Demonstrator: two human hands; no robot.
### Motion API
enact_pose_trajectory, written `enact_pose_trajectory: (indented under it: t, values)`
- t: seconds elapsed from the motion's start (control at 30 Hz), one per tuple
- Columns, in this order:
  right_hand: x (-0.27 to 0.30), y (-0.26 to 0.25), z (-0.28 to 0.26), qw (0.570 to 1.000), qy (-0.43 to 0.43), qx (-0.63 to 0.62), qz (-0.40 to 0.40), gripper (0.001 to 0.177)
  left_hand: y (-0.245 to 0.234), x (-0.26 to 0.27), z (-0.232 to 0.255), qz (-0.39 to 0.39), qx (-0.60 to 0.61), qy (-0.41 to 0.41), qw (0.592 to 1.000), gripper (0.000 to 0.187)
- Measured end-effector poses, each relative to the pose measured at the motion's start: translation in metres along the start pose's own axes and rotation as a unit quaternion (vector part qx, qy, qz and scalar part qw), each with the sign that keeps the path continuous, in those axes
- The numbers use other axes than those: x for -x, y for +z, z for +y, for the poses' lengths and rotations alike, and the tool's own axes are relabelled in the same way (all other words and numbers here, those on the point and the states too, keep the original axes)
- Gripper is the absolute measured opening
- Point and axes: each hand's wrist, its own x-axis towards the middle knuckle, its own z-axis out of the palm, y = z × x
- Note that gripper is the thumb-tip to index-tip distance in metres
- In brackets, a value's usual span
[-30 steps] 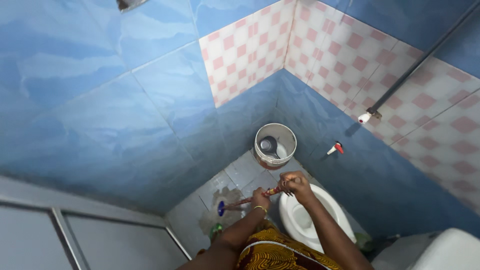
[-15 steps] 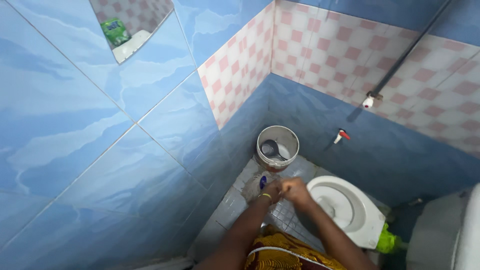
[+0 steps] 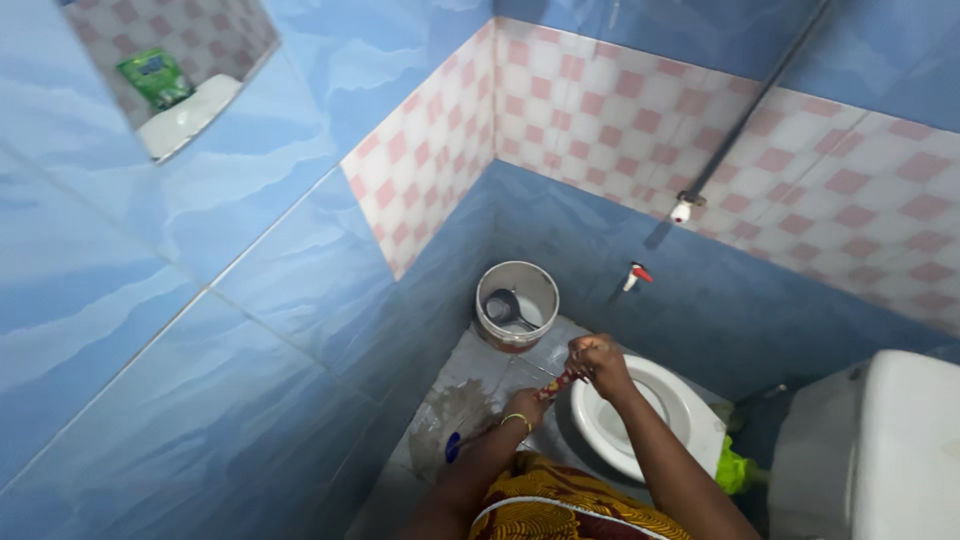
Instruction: The person washes a mop by hand under a faucet, wrings out the mop head, and then wipes the bathroom door frame with the damp mop.
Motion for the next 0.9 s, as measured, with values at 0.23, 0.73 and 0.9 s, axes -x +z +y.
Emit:
enact_pose_trajectory:
  t: [0.23,0.73,0.9]
  values:
    - [0.031,-0.018,-0.029,1.000,0.008,-0.017,-0.023,0.025,0.049,0.008,0.028,0.093,0.028,-0.024,0.995,0.028]
    - [0.093,0.012,0.025,0.907,-0.073,0.415,0.021,0.028,0.086,-0.091,0.067,-0.391,0.529,0.010,0.753,0.023]
    - [0.090,-0.012,0.037,0.935,-0.085,0.293,0.179,0.033,0.066,-0.090,0.075,-0.307,0.158,0.155,0.926,0.020]
